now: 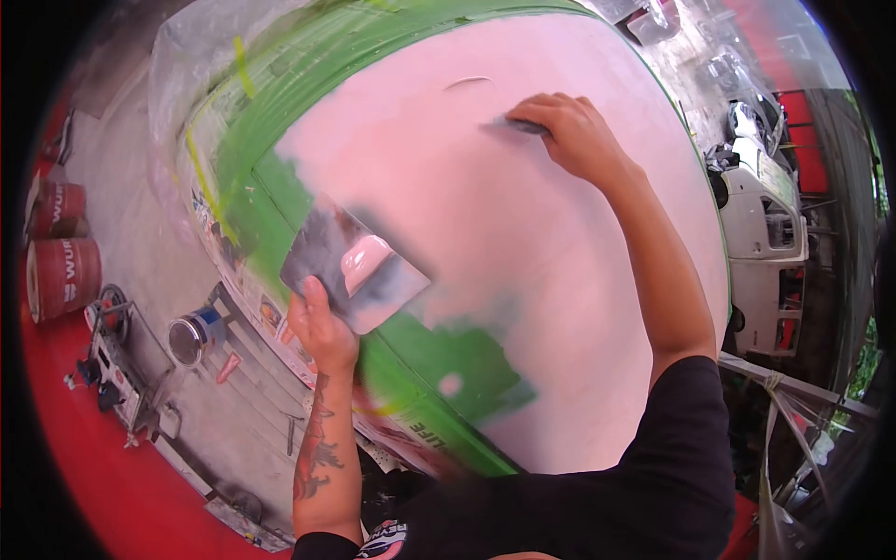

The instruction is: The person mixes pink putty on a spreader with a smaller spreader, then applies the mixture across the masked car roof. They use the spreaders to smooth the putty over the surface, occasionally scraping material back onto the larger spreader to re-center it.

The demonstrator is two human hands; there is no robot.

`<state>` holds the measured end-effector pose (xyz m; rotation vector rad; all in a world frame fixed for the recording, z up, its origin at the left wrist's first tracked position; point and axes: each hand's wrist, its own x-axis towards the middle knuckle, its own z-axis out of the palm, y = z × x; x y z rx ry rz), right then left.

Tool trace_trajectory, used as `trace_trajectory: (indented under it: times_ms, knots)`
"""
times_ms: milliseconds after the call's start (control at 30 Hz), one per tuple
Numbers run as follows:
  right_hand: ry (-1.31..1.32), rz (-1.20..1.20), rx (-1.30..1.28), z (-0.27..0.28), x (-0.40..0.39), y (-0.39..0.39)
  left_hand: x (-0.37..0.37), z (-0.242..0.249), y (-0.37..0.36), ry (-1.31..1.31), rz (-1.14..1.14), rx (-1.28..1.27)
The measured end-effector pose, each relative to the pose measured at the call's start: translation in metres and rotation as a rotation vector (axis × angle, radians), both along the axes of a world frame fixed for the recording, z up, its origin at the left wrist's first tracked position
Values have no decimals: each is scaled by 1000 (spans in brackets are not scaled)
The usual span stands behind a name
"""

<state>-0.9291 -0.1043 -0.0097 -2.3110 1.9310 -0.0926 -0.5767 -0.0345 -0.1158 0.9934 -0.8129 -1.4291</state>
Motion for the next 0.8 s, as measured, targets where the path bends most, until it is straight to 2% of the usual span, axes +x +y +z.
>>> trace_trajectory:
  times_ms: [33,167,333,400,800]
  knots:
    - [-9,18,-93,-4,0,-15,0,0,0,-3,3,-1]
    - [75,6,-74,-24,9,-75,-1,1,0,-9,20,17]
    - [139,64,-42,-34,13,-109,0,4,1,-43,31,27]
    - [132,48,-9,-35,14,-113,2,4,1,-124,9,7]
    - [28,79,10,-31,8,-56,1,2,0,-130,43,21]
